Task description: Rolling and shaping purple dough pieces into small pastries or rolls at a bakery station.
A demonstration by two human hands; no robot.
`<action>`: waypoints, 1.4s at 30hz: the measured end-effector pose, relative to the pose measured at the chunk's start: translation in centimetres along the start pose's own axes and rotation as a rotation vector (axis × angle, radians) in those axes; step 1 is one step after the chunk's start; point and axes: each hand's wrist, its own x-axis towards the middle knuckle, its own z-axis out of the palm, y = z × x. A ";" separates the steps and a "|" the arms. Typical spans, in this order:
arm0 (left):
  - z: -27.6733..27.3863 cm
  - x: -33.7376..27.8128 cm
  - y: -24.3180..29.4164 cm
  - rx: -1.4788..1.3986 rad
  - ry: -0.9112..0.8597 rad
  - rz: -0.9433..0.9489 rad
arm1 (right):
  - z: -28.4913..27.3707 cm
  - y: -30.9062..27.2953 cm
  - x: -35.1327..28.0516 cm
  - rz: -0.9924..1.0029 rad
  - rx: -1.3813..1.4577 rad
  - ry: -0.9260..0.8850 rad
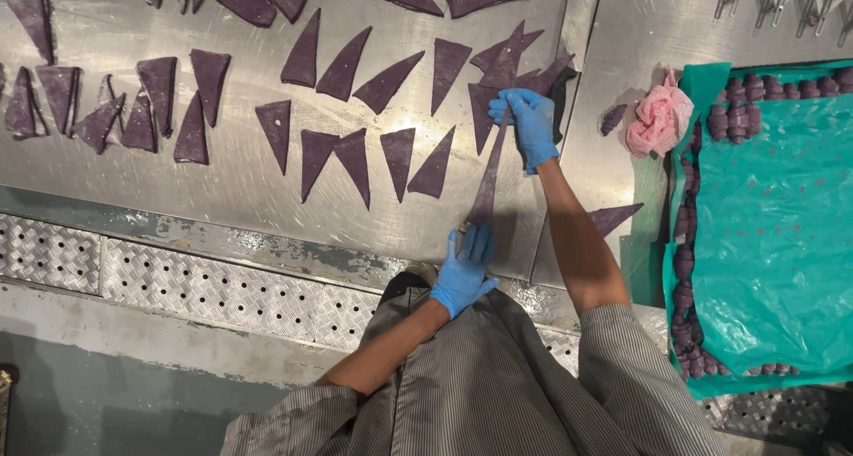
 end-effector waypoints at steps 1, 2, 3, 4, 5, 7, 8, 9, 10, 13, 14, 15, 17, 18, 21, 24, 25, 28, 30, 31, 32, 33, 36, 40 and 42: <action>0.1 -0.1 0.0 -0.063 0.003 -0.005 | 0.1 -0.1 -1.1 -0.077 -0.027 0.009; 0.1 -0.1 -0.2 -0.124 0.007 -0.009 | 0.1 -0.3 -2.2 -0.156 -0.053 0.019; -1.3 -0.1 -0.4 -0.126 0.006 -0.005 | 0.5 -1.7 -5.1 -0.155 -0.055 0.023; -2.9 -0.3 -0.7 -0.184 0.032 0.039 | 1.0 -2.9 -8.2 -0.272 -0.176 0.050; -4.4 -0.5 -1.0 -0.241 0.058 0.083 | 1.4 -4.2 -11.2 -0.389 -0.298 0.077; -3.4 -1.1 -3.1 -0.290 0.036 0.058 | -0.7 -2.3 -16.2 -0.435 -0.616 0.041; -2.9 -1.1 -4.4 -0.332 0.020 0.031 | -1.7 -1.5 -18.5 -0.480 -0.933 -0.002; -2.7 -0.8 -5.8 -0.333 0.018 0.040 | -2.2 -0.6 -20.3 -0.478 -0.935 0.007; -2.4 -0.3 -7.2 -0.322 0.039 0.034 | -2.6 0.2 -22.0 -0.586 -1.105 -0.132; -2.8 1.7 -9.6 -0.318 0.083 0.103 | -2.1 0.5 -24.6 -0.710 -1.294 -0.292; -3.2 2.6 -10.2 -0.318 0.115 0.171 | -1.6 0.2 -24.8 -0.741 -1.312 -0.315; -2.4 3.1 -10.5 -0.319 0.114 0.177 | -1.7 0.6 -24.6 -0.739 -1.314 -0.309; -0.8 4.2 -11.0 -0.198 0.051 0.298 | -2.0 1.4 -24.0 -0.772 -1.362 -0.314; -0.3 4.3 -11.3 -0.197 0.052 0.297 | -2.1 1.4 -23.8 -0.774 -1.362 -0.315; 0.4 4.3 -11.8 -0.099 -0.010 0.342 | -2.7 1.7 -23.3 -0.831 -1.391 -0.328; -0.5 4.4 -12.6 -0.110 -0.004 0.427 | -3.1 1.9 -22.6 -0.804 -1.458 -0.402; -0.2 4.4 -12.7 -0.111 0.040 0.453 | -3.1 1.9 -22.5 -0.802 -1.465 -0.419; 0.5 4.6 -13.1 -0.051 0.075 0.522 | -3.3 2.2 -21.8 -0.819 -1.500 -0.458; 0.8 4.9 -13.2 0.009 0.064 0.567 | -3.4 2.4 -21.3 -0.836 -1.530 -0.481; 0.9 5.1 -13.1 0.016 0.096 0.588 | -3.4 2.3 -21.1 -0.832 -1.512 -0.484; 1.0 5.1 -13.1 0.022 0.126 0.609 | -3.3 2.3 -21.0 -0.827 -1.493 -0.487; 0.9 5.2 -13.0 0.021 0.126 0.607 | -3.2 2.4 -21.1 -0.826 -1.493 -0.490; 0.0 5.6 -12.5 0.057 0.007 0.606 | -2.7 1.9 -21.0 -0.774 -1.409 -0.471; -2.1 6.4 -11.1 -0.144 0.048 0.464 | -2.0 1.3 -20.2 -0.783 -1.266 -0.397; -2.6 6.7 -10.7 -0.249 0.058 0.394 | -1.9 1.3 -19.8 -0.784 -1.229 -0.382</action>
